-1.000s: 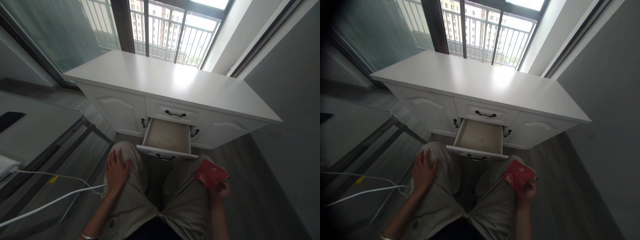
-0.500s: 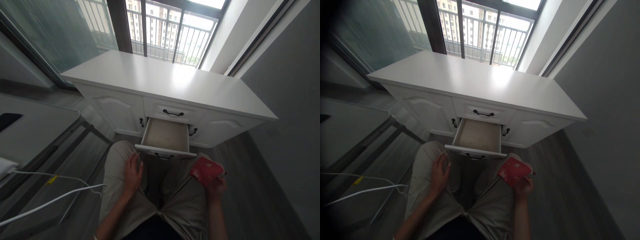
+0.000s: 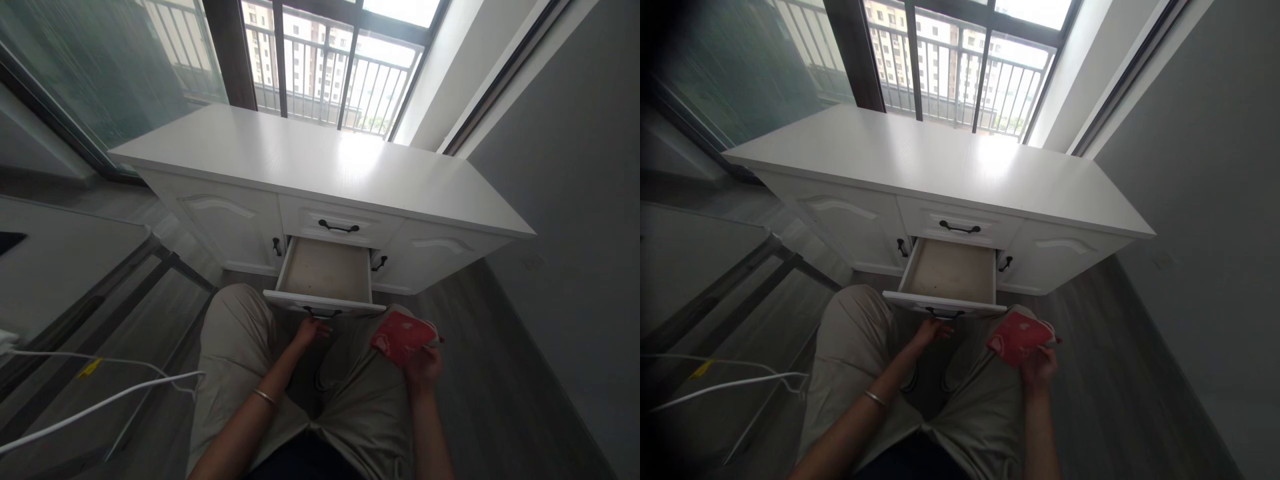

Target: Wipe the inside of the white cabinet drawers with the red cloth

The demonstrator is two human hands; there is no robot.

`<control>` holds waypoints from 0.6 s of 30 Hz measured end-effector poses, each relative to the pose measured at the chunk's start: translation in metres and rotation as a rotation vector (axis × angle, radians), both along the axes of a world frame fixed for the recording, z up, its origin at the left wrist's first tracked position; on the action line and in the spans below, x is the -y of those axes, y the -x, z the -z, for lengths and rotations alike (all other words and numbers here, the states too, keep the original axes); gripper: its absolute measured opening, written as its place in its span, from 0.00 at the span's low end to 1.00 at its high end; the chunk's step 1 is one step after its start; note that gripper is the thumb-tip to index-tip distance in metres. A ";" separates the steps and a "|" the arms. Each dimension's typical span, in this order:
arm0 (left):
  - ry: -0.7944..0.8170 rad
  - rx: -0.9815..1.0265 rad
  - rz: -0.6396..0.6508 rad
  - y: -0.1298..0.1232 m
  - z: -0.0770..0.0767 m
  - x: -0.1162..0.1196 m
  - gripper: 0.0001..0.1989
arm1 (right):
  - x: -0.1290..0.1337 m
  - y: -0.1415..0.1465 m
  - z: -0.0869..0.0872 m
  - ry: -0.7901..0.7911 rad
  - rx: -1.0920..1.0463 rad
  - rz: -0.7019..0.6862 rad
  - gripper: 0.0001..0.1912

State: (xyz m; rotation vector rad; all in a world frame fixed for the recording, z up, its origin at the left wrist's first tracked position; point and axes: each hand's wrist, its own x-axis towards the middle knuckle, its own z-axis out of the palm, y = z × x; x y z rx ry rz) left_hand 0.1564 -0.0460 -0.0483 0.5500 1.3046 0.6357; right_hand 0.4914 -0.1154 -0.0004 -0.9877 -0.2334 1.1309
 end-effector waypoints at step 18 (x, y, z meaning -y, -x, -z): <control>0.014 0.075 -0.230 -0.022 -0.014 -0.039 0.27 | -0.001 0.001 0.005 -0.012 -0.075 0.000 0.14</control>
